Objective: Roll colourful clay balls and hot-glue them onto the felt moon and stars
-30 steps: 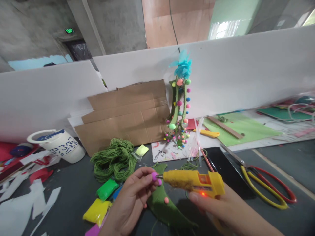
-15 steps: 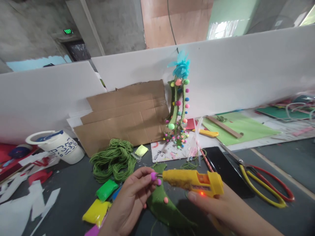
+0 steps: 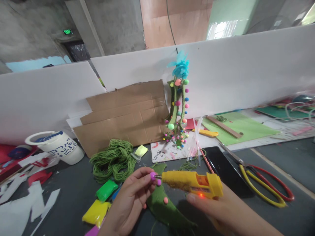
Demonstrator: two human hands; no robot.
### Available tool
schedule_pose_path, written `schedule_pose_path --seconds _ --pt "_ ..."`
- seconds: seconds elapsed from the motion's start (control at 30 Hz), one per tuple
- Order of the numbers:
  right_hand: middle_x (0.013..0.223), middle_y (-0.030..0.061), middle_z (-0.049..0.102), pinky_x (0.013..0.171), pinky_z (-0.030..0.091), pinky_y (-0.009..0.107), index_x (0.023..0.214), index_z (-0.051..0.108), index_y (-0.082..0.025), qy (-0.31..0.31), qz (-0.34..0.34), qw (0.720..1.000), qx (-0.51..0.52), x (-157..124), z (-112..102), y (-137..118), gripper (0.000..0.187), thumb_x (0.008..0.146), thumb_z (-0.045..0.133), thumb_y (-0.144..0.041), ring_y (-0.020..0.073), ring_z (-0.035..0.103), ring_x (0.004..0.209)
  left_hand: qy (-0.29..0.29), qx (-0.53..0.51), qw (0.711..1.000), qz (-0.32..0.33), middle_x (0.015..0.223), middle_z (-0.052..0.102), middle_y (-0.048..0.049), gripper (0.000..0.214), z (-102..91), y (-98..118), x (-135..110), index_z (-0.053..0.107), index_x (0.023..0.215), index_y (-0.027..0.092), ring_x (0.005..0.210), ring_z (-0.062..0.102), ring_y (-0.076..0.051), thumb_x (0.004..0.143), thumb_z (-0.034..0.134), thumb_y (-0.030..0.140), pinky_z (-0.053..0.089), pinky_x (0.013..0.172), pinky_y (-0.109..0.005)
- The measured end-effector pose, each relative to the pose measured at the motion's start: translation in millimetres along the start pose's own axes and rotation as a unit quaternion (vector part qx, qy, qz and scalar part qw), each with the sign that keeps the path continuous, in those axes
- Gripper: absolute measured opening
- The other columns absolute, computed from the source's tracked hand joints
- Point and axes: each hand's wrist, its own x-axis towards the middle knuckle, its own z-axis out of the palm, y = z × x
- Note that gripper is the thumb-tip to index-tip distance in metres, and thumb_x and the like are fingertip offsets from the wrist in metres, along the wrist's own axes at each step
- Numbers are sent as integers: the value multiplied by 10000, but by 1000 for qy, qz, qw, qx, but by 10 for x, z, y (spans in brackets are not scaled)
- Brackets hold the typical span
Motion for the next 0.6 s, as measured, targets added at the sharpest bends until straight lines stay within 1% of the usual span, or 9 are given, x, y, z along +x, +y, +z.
schedule_pose_path --seconds 0.1,0.2,0.27,0.3,0.37,0.47,0.53,0.6 --pt "1139 14 694 958 469 325 1256 589 -305 1 -1 1000 -7 14 -8 -8 401 859 626 -269 205 644 1035 8 -3 1000 1 733 694 -43 141 3 2 -5 671 817 139 654 619 -92 693 739 132 502 645 -181" --pt "1135 4 693 963 461 316 1256 589 -311 -3 -6 1000 -14 19 -12 -5 388 871 608 -269 194 638 1041 13 -2 1000 2 735 697 -43 150 -1 4 1 679 814 141 655 619 -92 683 751 148 503 650 -182" --pt "1108 13 702 940 477 319 1243 603 -292 1 5 999 -37 12 -10 15 372 871 601 -289 199 648 1014 13 5 1000 2 727 696 -42 151 -2 4 8 681 811 144 639 616 -90 681 755 166 498 631 -176" --pt "1074 22 713 918 491 323 1218 624 -271 10 15 998 -60 5 -8 31 356 863 606 -299 208 656 990 13 11 1000 4 725 694 -38 151 -1 4 10 680 813 146 632 613 -89 684 754 173 496 623 -175" --pt "1015 46 727 870 516 330 1144 664 -222 51 30 990 -125 -8 -7 70 321 837 627 -309 230 667 950 9 26 1000 15 718 685 -29 150 0 6 11 677 821 151 621 611 -90 692 747 181 490 607 -177" --pt "953 69 731 775 548 322 1063 667 -173 118 26 973 -196 -15 -23 86 293 808 653 -316 240 682 865 10 66 997 34 684 658 -13 167 -8 26 10 669 827 158 609 604 -108 691 746 216 458 524 -180" --pt "962 63 730 773 548 319 1076 656 -176 138 9 972 -189 -10 -50 36 301 822 638 -336 232 684 853 29 107 992 59 705 657 -9 194 -20 56 27 668 834 164 635 600 -112 681 753 247 443 519 -178" --pt "1016 48 727 839 531 329 1115 657 -201 143 -17 977 -159 -6 -91 -58 316 838 616 -347 233 676 919 61 182 977 96 771 672 -14 224 -30 89 81 668 866 173 701 605 -116 685 748 280 448 582 -183"
